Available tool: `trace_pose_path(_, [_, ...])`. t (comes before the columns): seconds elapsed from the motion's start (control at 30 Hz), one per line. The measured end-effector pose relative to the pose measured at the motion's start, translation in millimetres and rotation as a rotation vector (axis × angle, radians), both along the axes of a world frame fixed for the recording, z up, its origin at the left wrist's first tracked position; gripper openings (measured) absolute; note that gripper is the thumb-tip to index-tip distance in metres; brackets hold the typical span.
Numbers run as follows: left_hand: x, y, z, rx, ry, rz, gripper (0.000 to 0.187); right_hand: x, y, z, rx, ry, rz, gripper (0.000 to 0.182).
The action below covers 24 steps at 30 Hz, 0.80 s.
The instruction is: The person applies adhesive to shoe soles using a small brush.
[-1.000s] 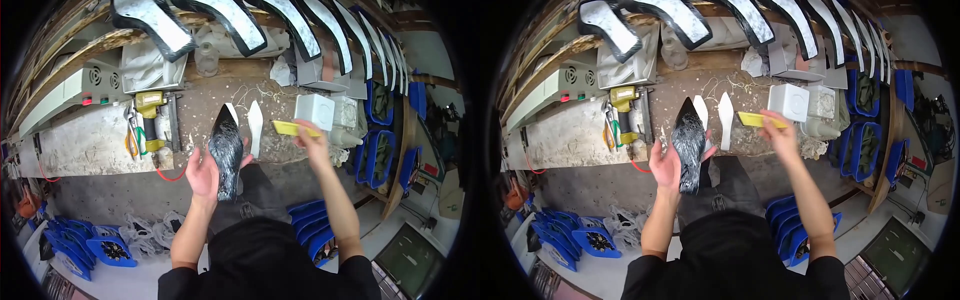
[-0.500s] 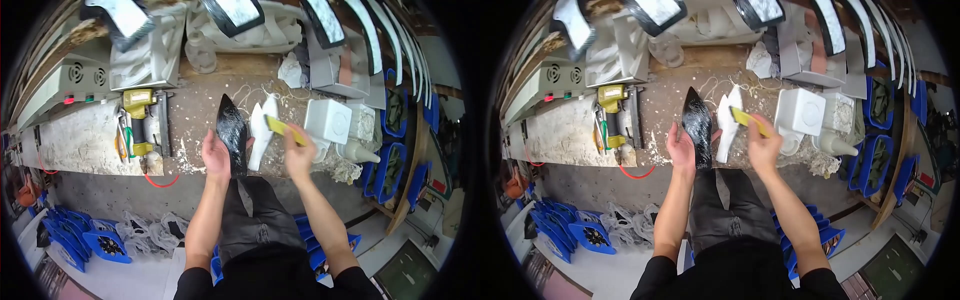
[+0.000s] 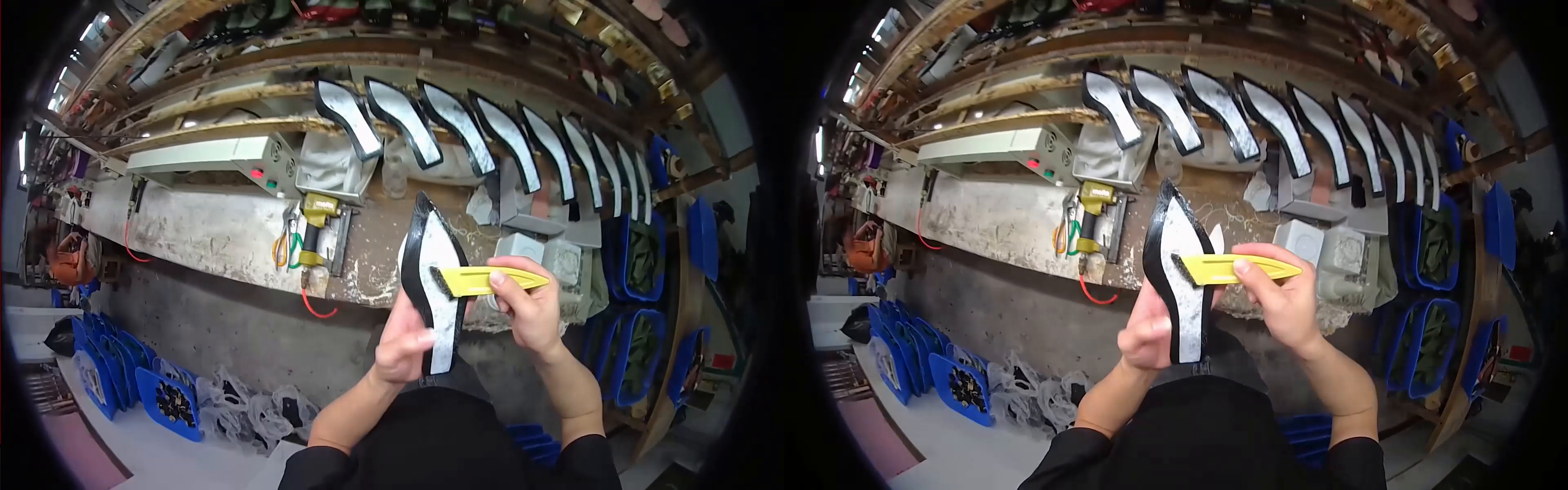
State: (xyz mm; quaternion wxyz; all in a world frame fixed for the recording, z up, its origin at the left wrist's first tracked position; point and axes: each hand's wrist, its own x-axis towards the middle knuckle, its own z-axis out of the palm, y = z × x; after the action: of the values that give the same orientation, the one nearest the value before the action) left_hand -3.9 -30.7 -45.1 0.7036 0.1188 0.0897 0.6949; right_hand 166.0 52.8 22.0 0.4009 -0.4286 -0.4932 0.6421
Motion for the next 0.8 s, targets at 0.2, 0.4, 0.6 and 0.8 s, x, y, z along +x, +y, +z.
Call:
trace_pose_path(0.2, [-28.6,-15.4,17.7,0.058,0.311,-0.055,0.093,-36.3,2.0,38.7,0.374,-0.196,-0.004,0.017])
trace_pose_path(0.4, [-100.1,-33.6,31.6,0.169,0.293,-0.147,0.098,-89.0,40.1,95.2,0.318,-0.125,0.057,0.018])
trace_pose_path(0.6, [-157.7,-29.1,21.9,0.233,0.263,-0.199,0.107,-141.8,33.0,93.0,0.612,-0.348,0.256,0.015])
trace_pose_path(0.8, [-181.9,0.0,39.9,0.116,0.169,-0.162,0.112,-169.5,31.4,93.4,1.129,-0.480,0.531,0.024])
